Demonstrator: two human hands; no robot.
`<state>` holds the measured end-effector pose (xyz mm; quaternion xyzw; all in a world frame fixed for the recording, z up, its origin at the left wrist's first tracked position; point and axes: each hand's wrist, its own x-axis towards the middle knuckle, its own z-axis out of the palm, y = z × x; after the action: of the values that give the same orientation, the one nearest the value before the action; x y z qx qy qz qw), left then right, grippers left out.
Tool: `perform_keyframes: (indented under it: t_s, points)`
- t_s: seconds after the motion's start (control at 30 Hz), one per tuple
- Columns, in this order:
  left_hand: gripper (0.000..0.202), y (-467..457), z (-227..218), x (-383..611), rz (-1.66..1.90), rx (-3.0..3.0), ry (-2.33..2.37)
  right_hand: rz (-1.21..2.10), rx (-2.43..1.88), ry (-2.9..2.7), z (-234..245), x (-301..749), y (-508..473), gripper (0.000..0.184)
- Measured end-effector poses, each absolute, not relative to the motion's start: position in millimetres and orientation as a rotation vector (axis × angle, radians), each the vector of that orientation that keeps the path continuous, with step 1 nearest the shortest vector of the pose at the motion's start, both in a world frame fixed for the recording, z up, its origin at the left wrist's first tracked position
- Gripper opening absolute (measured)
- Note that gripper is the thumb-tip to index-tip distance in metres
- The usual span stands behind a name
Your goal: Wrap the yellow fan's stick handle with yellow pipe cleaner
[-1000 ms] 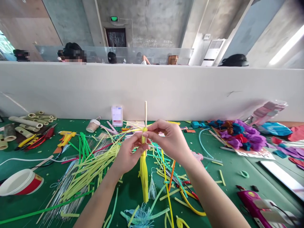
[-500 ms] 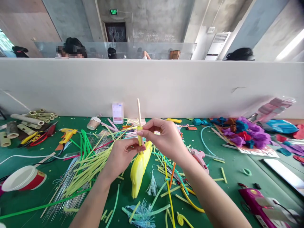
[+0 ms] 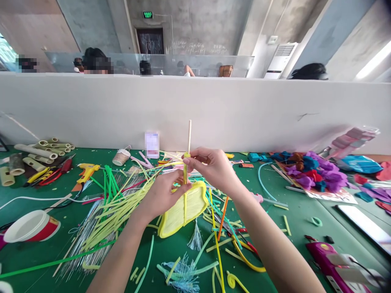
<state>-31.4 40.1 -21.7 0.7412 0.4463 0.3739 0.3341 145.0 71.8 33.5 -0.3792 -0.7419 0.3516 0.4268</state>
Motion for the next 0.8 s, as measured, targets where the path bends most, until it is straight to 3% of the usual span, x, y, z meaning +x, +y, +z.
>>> perform_keyframes:
  t_s: [0.17,0.43,0.8]
  points:
    - [0.013,47,-34,-27,1.049,1.866,1.291,0.814,-1.049,-1.797,30,141,82,0.017]
    - [0.029,52,-36,-28,0.994,1.768,1.004,1.138,-0.932,-1.759,37,161,92,0.028]
    - [0.047,36,-39,-24,0.533,1.280,0.333,1.546,-0.571,-1.588,45,165,61,0.019]
